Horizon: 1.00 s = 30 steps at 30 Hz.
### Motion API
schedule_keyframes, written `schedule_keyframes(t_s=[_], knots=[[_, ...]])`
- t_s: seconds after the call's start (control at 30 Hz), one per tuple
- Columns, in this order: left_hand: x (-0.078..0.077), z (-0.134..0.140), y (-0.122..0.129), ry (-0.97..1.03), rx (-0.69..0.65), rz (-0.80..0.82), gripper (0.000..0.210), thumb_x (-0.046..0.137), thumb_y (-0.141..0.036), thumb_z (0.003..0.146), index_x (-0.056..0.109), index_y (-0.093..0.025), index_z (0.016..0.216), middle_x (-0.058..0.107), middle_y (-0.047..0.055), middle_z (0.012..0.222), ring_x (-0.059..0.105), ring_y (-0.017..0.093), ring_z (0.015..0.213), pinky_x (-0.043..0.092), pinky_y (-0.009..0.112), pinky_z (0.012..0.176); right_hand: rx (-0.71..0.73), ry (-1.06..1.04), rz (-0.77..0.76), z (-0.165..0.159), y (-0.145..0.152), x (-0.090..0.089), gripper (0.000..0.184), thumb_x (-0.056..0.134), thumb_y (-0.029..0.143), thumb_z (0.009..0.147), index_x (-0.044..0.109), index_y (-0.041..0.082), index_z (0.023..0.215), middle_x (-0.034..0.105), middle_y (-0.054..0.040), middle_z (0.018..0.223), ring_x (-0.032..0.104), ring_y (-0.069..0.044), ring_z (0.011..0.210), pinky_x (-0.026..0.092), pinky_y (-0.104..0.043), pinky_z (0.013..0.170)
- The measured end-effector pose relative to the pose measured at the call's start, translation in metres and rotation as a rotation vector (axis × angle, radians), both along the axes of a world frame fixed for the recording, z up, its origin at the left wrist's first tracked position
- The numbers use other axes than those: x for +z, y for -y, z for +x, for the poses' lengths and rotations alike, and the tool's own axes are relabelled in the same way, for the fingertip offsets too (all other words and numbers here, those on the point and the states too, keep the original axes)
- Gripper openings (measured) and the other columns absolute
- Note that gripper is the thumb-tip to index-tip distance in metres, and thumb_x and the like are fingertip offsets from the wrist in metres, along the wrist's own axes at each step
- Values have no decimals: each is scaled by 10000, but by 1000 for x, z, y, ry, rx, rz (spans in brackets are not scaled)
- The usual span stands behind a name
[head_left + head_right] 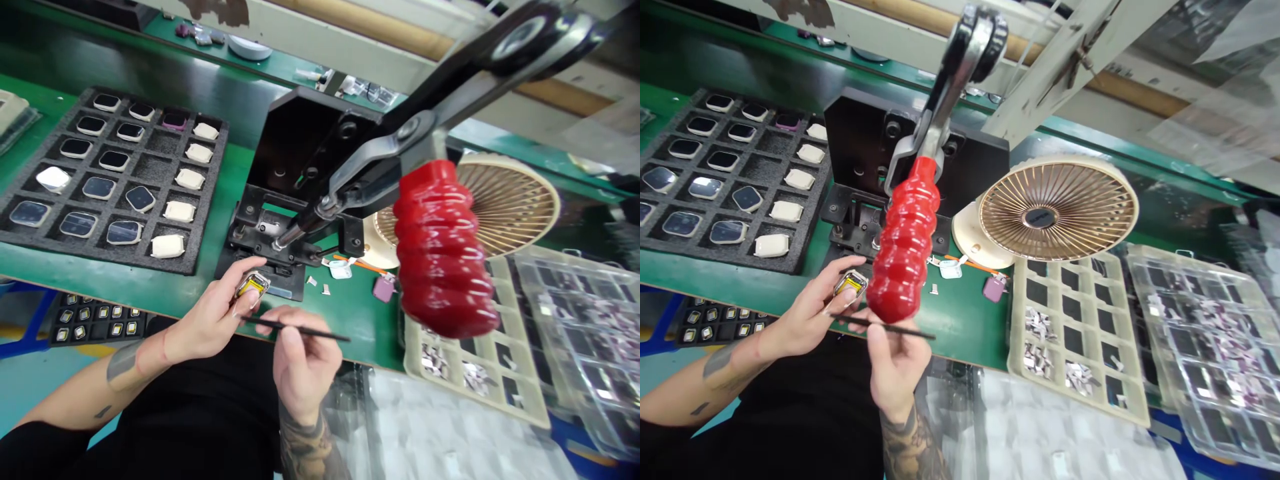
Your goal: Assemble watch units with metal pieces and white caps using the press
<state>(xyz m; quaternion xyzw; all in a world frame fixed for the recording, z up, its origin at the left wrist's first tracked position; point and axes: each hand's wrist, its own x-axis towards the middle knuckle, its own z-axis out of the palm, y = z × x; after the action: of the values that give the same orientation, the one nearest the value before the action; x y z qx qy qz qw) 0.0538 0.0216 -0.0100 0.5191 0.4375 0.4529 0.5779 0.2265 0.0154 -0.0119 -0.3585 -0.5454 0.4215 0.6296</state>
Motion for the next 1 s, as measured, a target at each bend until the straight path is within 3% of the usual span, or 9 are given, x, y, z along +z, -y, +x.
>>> schedule_keyframes(t_s=[0.13,0.23,0.47,0.63,0.8,0.83,0.87,0.93,1.0], knots=[[-3,2,-1,82,29,-2,430,563,-426,1205,533,-270,1604,614,-17,910,548,132,723,464,265,703,-218,33,185,8,9,-4,170,727,199,1057,789,224,1214,821,-71,1011,835,-246,900,736,-410,720],[-6,2,-2,134,46,-22,386,580,-417,1202,549,-277,1560,621,-19,917,550,121,713,453,259,693,-382,49,83,9,5,-11,155,773,206,1032,800,217,1184,817,-71,1040,830,-239,907,735,-411,741],[-4,-5,-1,207,-12,27,523,523,-568,1191,563,-237,1594,679,56,1040,607,167,823,494,314,771,-268,-63,-43,3,0,-4,56,741,249,1076,773,226,1116,812,-43,958,818,-191,790,712,-325,674],[5,2,-8,281,112,-145,323,614,-482,1168,638,-233,1371,643,-2,904,605,131,675,449,278,635,-143,-87,19,38,17,28,61,724,313,1095,761,265,1094,784,-27,875,783,-188,752,665,-302,607],[5,12,-6,133,64,-73,376,627,-455,1173,584,-270,1496,698,0,952,642,141,730,511,283,682,-113,123,140,141,24,90,261,746,391,1055,663,260,846,596,19,543,589,-169,440,524,-310,454],[2,11,-4,86,40,-55,356,624,-450,1177,596,-272,1484,708,4,970,644,142,758,519,283,707,-172,210,175,164,20,100,321,764,430,1043,643,262,797,553,27,505,535,-159,396,492,-313,428],[-1,11,-2,45,18,-42,316,620,-448,1181,625,-267,1440,715,8,982,645,142,779,523,283,725,-377,287,202,184,14,106,359,789,467,1014,637,262,761,547,26,517,527,-158,400,478,-318,427],[-8,8,1,-5,-10,-28,251,625,-446,1179,678,-248,1324,730,19,996,657,148,808,527,287,744,-1023,456,270,213,0,110,295,817,477,994,717,235,859,658,-8,647,654,-179,518,546,-330,522],[-11,6,2,-7,5,-28,244,638,-446,1170,697,-244,1292,765,36,1041,694,168,842,549,301,763,-1388,603,285,222,-12,103,294,789,479,1016,778,186,1004,747,-46,791,747,-206,645,592,-341,609]])
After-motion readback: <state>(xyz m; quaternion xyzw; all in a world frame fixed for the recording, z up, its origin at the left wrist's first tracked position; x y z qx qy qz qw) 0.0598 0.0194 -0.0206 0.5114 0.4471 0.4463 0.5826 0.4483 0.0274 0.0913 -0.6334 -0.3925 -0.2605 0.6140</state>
